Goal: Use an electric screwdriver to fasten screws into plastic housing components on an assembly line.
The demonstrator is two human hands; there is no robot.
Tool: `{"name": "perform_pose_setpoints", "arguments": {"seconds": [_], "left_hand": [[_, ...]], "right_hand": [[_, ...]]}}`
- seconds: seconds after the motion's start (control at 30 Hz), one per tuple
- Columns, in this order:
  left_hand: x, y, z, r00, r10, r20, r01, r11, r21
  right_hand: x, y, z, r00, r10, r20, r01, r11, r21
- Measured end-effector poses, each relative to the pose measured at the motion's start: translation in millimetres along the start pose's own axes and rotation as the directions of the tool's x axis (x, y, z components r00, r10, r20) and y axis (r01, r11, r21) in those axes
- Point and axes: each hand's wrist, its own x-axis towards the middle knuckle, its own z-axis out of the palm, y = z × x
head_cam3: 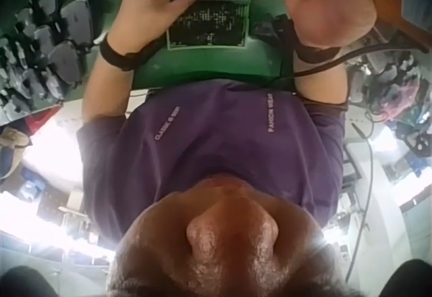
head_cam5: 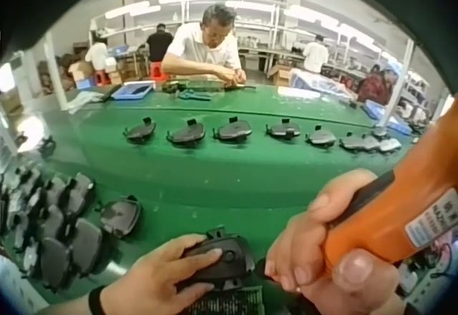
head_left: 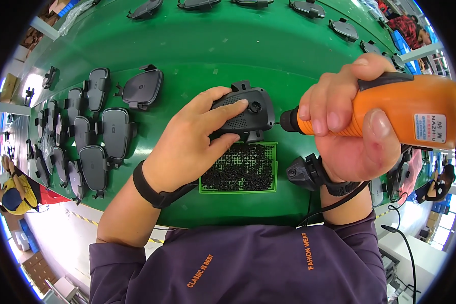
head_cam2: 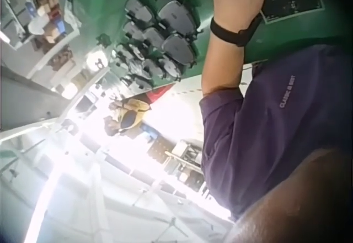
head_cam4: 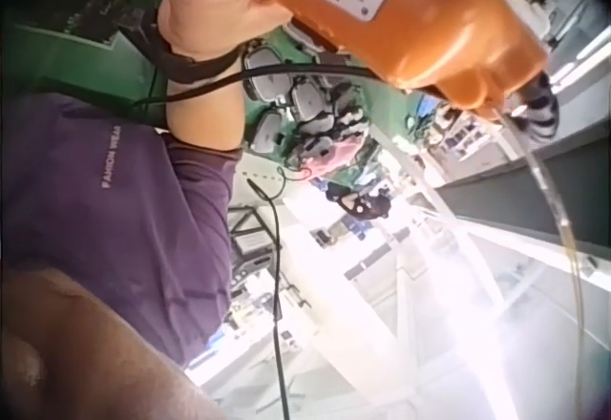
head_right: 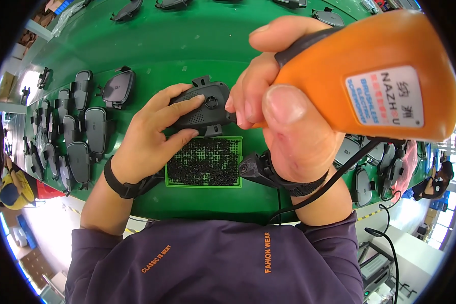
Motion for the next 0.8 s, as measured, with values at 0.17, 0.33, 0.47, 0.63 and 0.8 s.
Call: {"name": "perform_pose_setpoints", "arguments": {"seconds": [0.17, 0.33, 0.47, 0.63, 0.8], "left_hand": [[-0.4, -1.6, -1.4, 0.999, 0.032, 0.002, -0.032, 0.999, 0.036], [-0.8, -6.5, -0.5, 0.999, 0.054, -0.002, -0.054, 0.998, 0.035], [-0.9, -7.9, 1.3, 0.998, 0.065, -0.005, -0.065, 0.998, 0.023], [0.4, -9.4, 1.2, 0.997, 0.074, -0.015, -0.073, 0.996, 0.049], [-0.5, -9.6, 4.3, 0.996, 0.092, -0.021, -0.091, 0.995, 0.035]], "right_hand": [[-0.8, 8.4, 2.7, 1.000, 0.021, -0.016, -0.022, 0.999, -0.049], [0.0, 11.5, -0.1, 1.000, 0.029, 0.001, -0.029, 0.999, -0.026], [-0.1, 11.9, 5.6, 1.000, 0.026, -0.003, -0.026, 0.999, -0.035], [2.1, 14.6, 4.5, 0.999, 0.039, 0.007, -0.039, 0.999, 0.009], [-3.0, 16.1, 4.7, 0.999, 0.042, 0.024, -0.041, 0.999, -0.027]]}}
